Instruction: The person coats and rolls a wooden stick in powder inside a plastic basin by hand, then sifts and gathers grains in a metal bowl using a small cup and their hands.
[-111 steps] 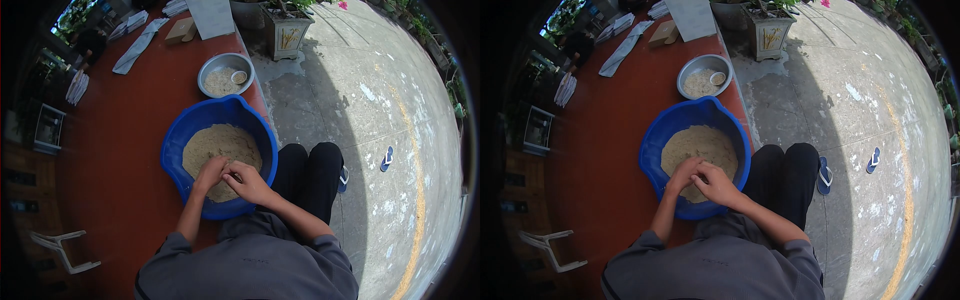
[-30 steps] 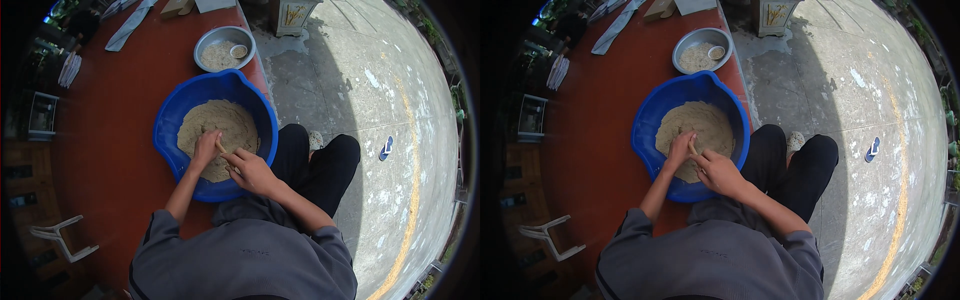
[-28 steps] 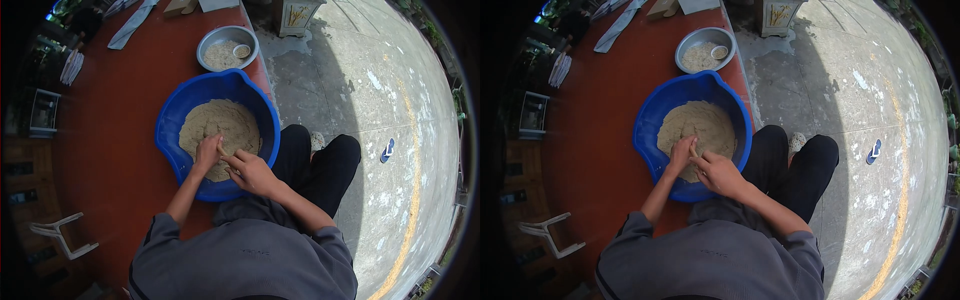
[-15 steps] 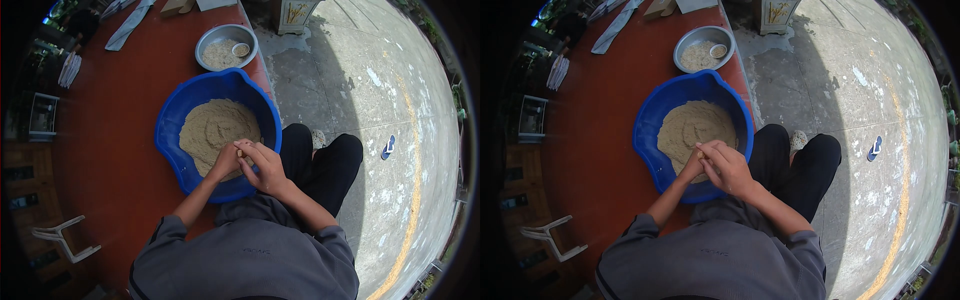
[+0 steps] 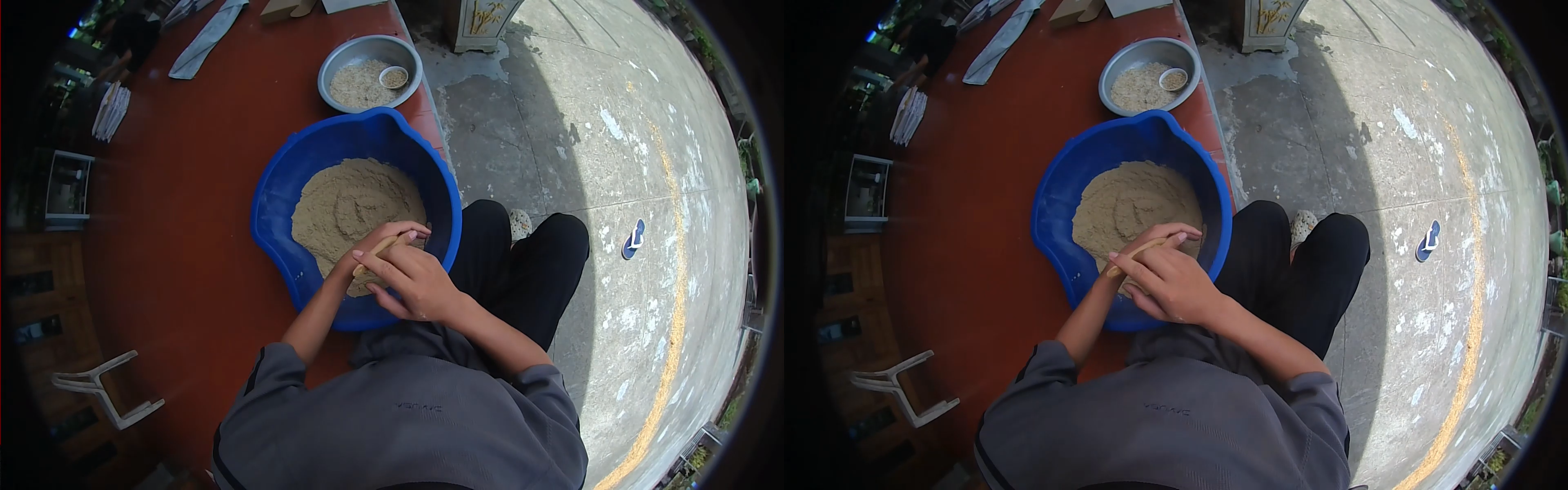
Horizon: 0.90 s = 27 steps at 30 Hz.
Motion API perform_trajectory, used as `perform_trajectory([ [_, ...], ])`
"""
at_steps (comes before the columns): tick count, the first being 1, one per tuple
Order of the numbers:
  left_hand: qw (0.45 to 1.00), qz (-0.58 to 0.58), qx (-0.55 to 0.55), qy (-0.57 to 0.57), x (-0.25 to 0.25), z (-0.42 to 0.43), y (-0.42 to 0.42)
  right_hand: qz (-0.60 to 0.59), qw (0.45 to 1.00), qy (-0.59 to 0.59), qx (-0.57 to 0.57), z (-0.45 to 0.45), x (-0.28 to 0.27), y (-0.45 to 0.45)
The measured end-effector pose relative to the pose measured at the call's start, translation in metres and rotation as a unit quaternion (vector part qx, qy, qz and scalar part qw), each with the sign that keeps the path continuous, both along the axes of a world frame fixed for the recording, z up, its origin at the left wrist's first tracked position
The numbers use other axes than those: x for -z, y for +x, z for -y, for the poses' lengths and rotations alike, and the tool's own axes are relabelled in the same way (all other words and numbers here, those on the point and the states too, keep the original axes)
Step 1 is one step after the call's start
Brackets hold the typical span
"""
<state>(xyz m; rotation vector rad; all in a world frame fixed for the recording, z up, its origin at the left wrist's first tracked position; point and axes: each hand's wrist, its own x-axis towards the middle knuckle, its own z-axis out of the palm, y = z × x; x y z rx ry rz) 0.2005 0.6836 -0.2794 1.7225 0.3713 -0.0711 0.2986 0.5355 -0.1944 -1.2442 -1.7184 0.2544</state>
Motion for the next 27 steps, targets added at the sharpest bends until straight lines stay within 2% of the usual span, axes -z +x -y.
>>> perform_trajectory([
  [3, 0.995, 0.042, -0.09, -0.018, 0.002, 0.003, -0.001, 0.01, 0.997, -0.065, -0.035, 0.002, 0.002, -0.011],
  [6, 0.985, 0.099, -0.129, 0.057, 0.037, -0.009, 0.003, 0.021, 0.994, -0.091, -0.047, -0.001, 0.004, -0.016],
  [7, 0.985, 0.1, -0.13, 0.044, 0.041, -0.015, 0.002, 0.028, 0.994, -0.097, -0.049, -0.001, 0.004, -0.017],
  [10, 0.974, 0.105, -0.131, 0.151, 0.049, -0.028, -0.011, 0.058, 0.99, -0.116, -0.059, -0.002, 0.01, -0.019],
  [13, 0.95, 0.062, -0.112, 0.283, 0.054, -0.045, -0.031, 0.094, 0.982, -0.155, -0.049, 0.001, 0.018, -0.015],
  [16, 0.937, -0.037, -0.148, 0.313, 0.041, -0.045, -0.048, 0.069, 0.983, -0.169, -0.013, 0.0, 0.019, -0.005],
  [17, 0.937, -0.119, -0.136, 0.299, 0.029, -0.046, -0.048, 0.05, 0.984, -0.168, 0.0, -0.002, 0.017, -0.001],
  [20, 0.926, -0.239, -0.096, 0.278, 0.003, -0.04, -0.041, -0.06, 0.976, -0.193, 0.077, -0.008, 0.003, 0.008],
  [23, 0.932, -0.176, -0.063, 0.311, 0.034, -0.035, -0.047, -0.102, 0.977, -0.165, 0.089, -0.004, 0.006, 0.01],
  [26, 0.971, -0.152, 0.011, 0.185, 0.03, -0.029, -0.036, -0.148, 0.978, -0.127, 0.081, -0.003, 0.006, 0.008],
  [27, 0.979, -0.129, 0.001, 0.157, 0.023, -0.023, -0.033, -0.161, 0.977, -0.114, 0.077, -0.003, 0.004, 0.007],
])
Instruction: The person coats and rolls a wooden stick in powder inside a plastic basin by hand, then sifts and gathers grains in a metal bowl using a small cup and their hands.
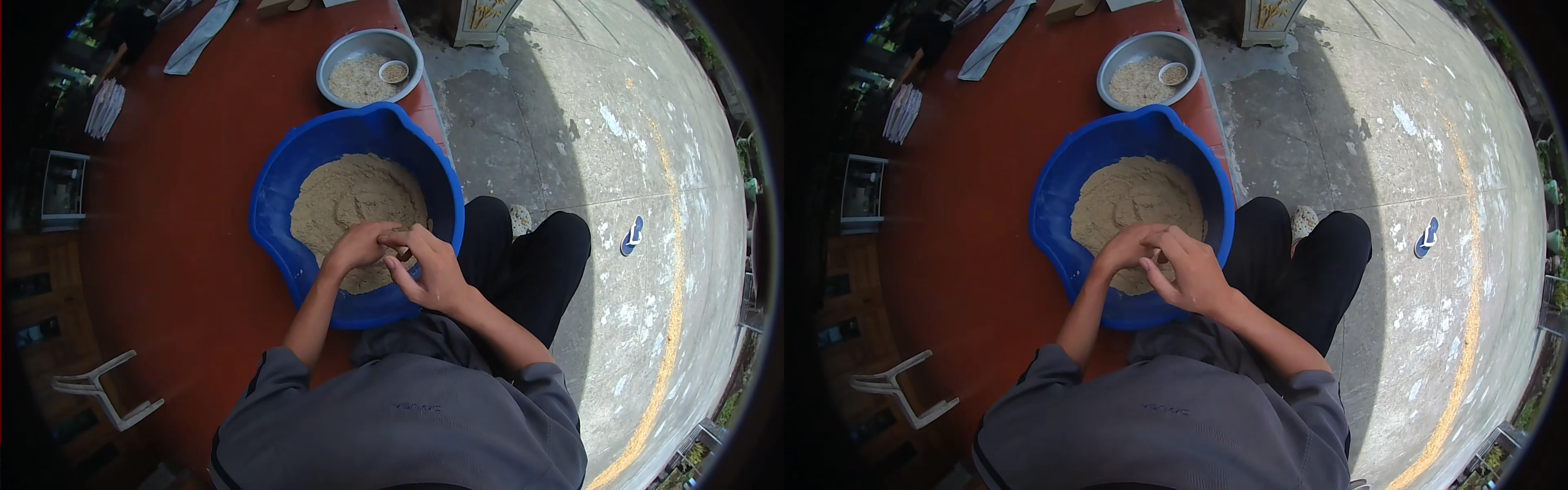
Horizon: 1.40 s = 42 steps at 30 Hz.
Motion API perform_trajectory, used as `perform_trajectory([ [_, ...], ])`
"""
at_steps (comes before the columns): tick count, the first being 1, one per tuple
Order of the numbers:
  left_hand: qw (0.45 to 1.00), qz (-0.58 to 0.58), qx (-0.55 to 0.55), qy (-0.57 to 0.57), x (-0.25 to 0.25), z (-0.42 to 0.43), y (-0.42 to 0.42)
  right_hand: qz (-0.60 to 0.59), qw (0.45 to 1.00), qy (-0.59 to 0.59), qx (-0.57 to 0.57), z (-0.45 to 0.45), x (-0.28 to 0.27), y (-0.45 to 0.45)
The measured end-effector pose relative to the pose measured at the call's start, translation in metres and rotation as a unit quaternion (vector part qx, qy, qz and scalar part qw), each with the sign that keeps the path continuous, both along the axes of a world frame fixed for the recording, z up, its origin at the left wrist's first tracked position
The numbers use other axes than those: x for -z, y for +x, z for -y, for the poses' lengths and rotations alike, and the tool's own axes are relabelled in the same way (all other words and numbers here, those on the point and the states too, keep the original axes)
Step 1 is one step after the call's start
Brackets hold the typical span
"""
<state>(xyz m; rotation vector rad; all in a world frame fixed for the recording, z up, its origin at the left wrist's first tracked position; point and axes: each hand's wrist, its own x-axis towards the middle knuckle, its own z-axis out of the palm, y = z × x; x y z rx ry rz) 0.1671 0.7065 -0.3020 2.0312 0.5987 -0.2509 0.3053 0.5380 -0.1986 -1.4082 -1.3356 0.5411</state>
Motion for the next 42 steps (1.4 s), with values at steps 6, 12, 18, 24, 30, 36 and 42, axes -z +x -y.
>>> perform_trajectory([
  [6, 0.981, 0.149, -0.09, -0.081, -0.014, 0.019, 0.019, 0.161, 0.982, 0.032, -0.088, 0.004, -0.01, -0.001],
  [12, 0.955, 0.228, -0.12, 0.149, 0.014, 0.011, 0.004, 0.194, 0.972, 0.046, -0.123, 0.004, 0.008, -0.022],
  [18, 0.989, 0.074, -0.086, 0.094, -0.006, 0.013, -0.01, 0.196, 0.977, -0.021, -0.077, 0.001, 0.002, -0.012],
  [24, 0.991, 0.067, -0.086, 0.071, -0.013, 0.039, -0.013, 0.136, 0.974, -0.18, 0.01, -0.007, 0.013, 0.025],
  [30, 0.921, 0.073, -0.211, 0.318, -0.022, -0.002, -0.057, 0.102, 0.976, -0.136, 0.137, -0.029, 0.015, 0.06],
  [36, 0.833, 0.014, -0.361, 0.418, -0.022, -0.043, -0.106, 0.117, 0.984, -0.129, -0.02, -0.051, 0.049, 0.035],
  [42, 0.796, -0.037, -0.404, 0.449, -0.04, -0.034, -0.101, 0.048, 0.967, -0.201, -0.149, -0.057, 0.034, 0.043],
])
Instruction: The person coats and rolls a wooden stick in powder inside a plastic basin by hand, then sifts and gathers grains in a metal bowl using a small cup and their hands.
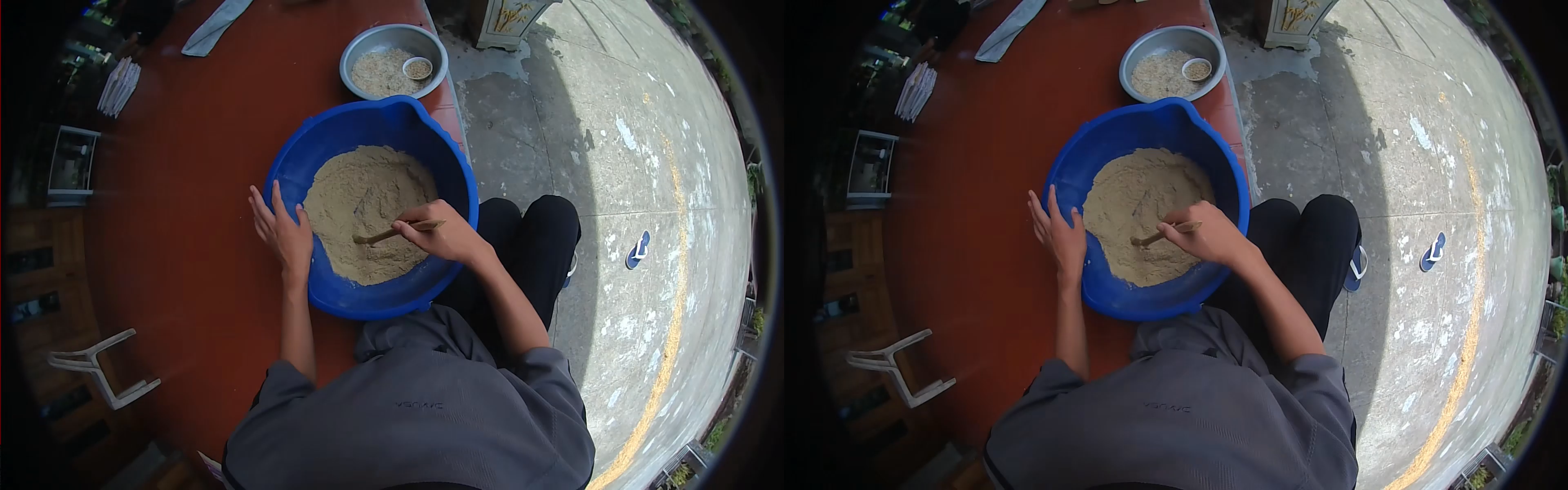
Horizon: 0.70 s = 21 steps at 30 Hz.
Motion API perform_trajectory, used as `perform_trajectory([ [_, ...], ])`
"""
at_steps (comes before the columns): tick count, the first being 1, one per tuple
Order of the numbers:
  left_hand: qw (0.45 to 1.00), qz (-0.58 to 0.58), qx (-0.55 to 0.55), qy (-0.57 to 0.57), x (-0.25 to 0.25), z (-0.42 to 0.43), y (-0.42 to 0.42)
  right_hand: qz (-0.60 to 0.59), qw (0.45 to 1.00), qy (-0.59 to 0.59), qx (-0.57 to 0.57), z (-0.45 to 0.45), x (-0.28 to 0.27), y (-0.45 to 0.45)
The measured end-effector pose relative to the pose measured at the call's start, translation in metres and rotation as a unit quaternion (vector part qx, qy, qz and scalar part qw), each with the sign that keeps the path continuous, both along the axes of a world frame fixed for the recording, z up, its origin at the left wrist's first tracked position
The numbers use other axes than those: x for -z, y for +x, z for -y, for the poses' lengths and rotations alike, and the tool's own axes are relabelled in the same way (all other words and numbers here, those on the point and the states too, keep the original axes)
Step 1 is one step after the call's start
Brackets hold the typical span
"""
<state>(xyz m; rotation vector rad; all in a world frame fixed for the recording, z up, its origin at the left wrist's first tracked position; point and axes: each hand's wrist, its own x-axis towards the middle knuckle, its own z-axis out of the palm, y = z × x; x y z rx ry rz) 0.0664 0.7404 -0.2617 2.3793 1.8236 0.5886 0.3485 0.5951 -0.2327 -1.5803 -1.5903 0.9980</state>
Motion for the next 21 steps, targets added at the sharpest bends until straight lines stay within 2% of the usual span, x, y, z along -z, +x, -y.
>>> perform_trajectory([
  [2, 0.992, 0.103, -0.044, -0.052, 0.007, -0.005, -0.005, 0.002, 0.997, 0.017, 0.077, 0.001, -0.008, 0.011],
  [4, 0.989, 0.112, -0.056, -0.077, 0.019, -0.017, -0.018, -0.034, 0.988, -0.019, 0.149, 0.002, -0.024, 0.024],
  [6, 0.973, 0.212, -0.015, -0.087, 0.03, -0.03, -0.033, -0.058, 0.966, 0.056, 0.246, 0.001, -0.015, 0.032],
  [7, 0.97, 0.226, -0.015, -0.092, 0.031, -0.034, -0.037, -0.1, 0.955, 0.02, 0.279, 0.002, -0.023, 0.037],
  [8, 0.965, 0.239, -0.015, -0.103, 0.031, -0.036, -0.041, -0.09, 0.95, 0.008, 0.3, 0.001, -0.025, 0.042],
  [12, 0.963, 0.24, -0.033, -0.118, 0.031, -0.038, -0.05, -0.103, 0.938, 0.048, 0.328, -0.005, 0.014, 0.06],
  [15, 0.962, 0.249, -0.053, -0.102, 0.043, -0.044, -0.067, -0.171, 0.928, 0.041, 0.329, -0.004, 0.004, 0.061],
  [18, 0.951, 0.284, -0.086, -0.091, 0.071, -0.055, -0.116, -0.15, 0.936, 0.062, 0.312, -0.005, 0.014, 0.062],
  [19, 0.945, 0.299, -0.098, -0.091, 0.075, -0.059, -0.135, -0.154, 0.938, 0.056, 0.305, -0.004, 0.015, 0.061],
  [21, 0.895, 0.392, -0.184, -0.104, 0.076, -0.062, -0.167, -0.136, 0.944, 0.064, 0.295, -0.002, 0.016, 0.061],
])
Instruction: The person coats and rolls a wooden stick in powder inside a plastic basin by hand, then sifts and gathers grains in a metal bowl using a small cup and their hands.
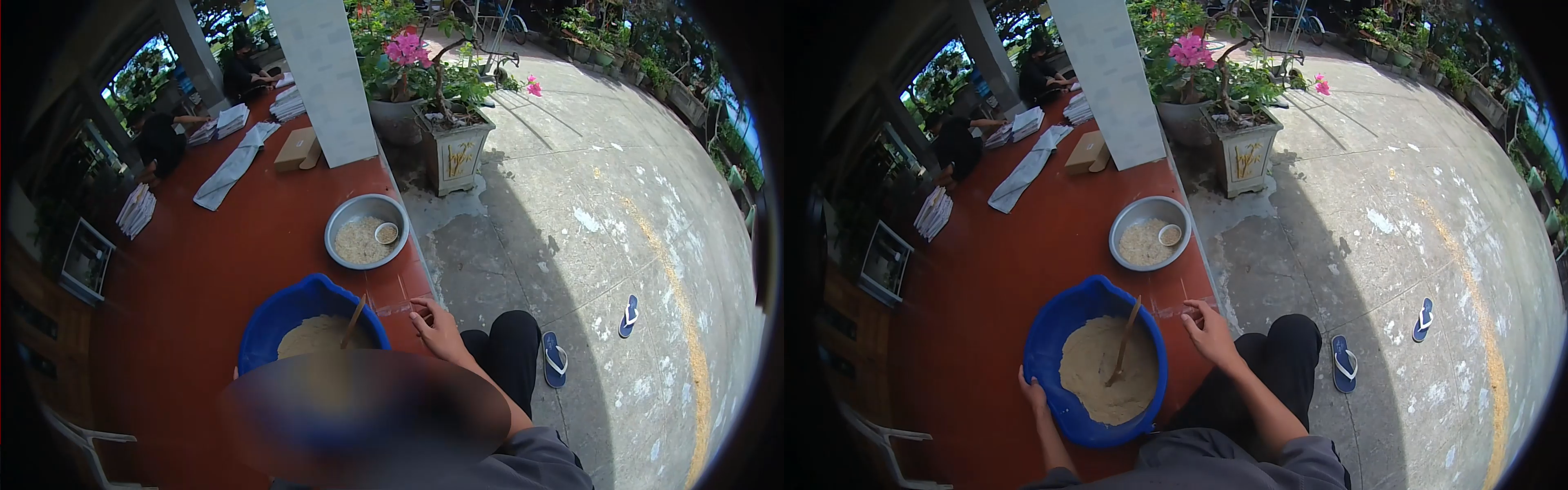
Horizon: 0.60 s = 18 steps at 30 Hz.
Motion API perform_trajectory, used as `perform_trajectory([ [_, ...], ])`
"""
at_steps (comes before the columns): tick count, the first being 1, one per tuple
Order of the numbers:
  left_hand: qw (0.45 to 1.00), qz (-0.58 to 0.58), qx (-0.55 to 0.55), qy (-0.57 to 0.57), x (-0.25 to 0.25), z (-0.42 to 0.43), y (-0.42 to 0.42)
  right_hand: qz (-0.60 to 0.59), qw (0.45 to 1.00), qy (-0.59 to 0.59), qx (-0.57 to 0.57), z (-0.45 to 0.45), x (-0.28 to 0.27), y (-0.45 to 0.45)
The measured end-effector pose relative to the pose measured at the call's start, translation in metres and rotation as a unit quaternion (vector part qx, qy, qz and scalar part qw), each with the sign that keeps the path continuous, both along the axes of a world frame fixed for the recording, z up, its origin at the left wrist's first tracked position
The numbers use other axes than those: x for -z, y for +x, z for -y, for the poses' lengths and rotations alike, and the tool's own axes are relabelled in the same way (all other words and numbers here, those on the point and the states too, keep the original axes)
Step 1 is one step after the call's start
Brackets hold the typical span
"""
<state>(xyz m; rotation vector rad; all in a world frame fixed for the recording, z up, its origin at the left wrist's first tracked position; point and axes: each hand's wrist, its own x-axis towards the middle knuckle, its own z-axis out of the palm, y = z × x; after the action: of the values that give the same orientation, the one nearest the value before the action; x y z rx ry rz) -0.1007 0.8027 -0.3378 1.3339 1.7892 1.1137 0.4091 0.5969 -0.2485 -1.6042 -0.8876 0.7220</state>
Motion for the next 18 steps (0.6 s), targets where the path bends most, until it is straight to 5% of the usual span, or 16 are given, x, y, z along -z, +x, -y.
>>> perform_trajectory([
  [9, 0.926, 0.209, -0.31, 0.051, -0.001, 0.021, -0.11, 0.052, 0.997, -0.05, -0.027, 0.036, -0.014, 0.001],
  [14, 0.863, 0.223, -0.437, 0.12, 0.003, 0.066, -0.015, 0.099, 0.988, -0.1, -0.061, 0.055, -0.021, -0.006],
  [18, 0.914, 0.269, -0.3, 0.053, -0.003, 0.104, 0.094, 0.109, 0.982, -0.121, -0.094, 0.056, -0.014, -0.011],
])
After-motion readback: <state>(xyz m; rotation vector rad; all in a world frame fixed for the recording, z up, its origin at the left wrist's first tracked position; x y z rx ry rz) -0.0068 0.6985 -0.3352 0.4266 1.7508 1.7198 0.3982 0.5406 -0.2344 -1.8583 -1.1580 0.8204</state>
